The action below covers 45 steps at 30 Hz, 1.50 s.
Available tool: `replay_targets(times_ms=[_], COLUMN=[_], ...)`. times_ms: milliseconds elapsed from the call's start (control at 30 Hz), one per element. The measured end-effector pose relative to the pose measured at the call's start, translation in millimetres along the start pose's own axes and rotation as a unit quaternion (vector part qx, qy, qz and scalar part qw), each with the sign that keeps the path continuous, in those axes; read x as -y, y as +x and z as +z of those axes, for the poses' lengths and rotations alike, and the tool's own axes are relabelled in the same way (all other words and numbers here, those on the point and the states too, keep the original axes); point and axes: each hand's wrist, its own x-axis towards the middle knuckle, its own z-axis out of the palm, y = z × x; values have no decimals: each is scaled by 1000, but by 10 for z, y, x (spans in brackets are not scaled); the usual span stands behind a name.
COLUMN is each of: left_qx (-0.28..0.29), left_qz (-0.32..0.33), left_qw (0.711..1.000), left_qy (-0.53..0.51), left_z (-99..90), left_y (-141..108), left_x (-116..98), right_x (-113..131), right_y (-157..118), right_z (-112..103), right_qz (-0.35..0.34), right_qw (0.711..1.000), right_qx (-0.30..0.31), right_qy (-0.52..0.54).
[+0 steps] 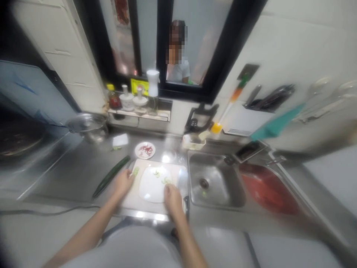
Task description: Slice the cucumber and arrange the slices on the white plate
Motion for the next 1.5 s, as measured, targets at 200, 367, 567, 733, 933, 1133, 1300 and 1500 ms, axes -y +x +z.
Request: replay_targets(times_ms=[200,367,567,733,933,1133,1300,1500], left_qx=[13,20,14,-4,37,61,71,70], left_qz=[-1,-6,-20,-42,-51,47,118,166], left_qw=[999,999,999,982,917,890,874,884], left_qy=[49,44,-26,-184,-395,-450,-466,-432], left_z=[63,77,146,161,-88,-471,-772,-775], left_y=[2,-10,10,50,29,-100,-277,-475], left_x=[-30,-24,17,13,-263,-621,-871,-943], right_x=[9,1,6,46,230,624,966,1033], right_y=[19,3,-24,-57,28,268,378,300], right_z=[26,0,-7,3,-73,-270,-446,-446], right_qz=[-4,2,0,7,-20,-64,-121,-146], right_qw=[1000,1000,1000,1000,998,991,977,979], right_qx=[-3,-2,7,2,4,-13,-41,-31], right_qy=[3,10,15,23,58,120,171,139])
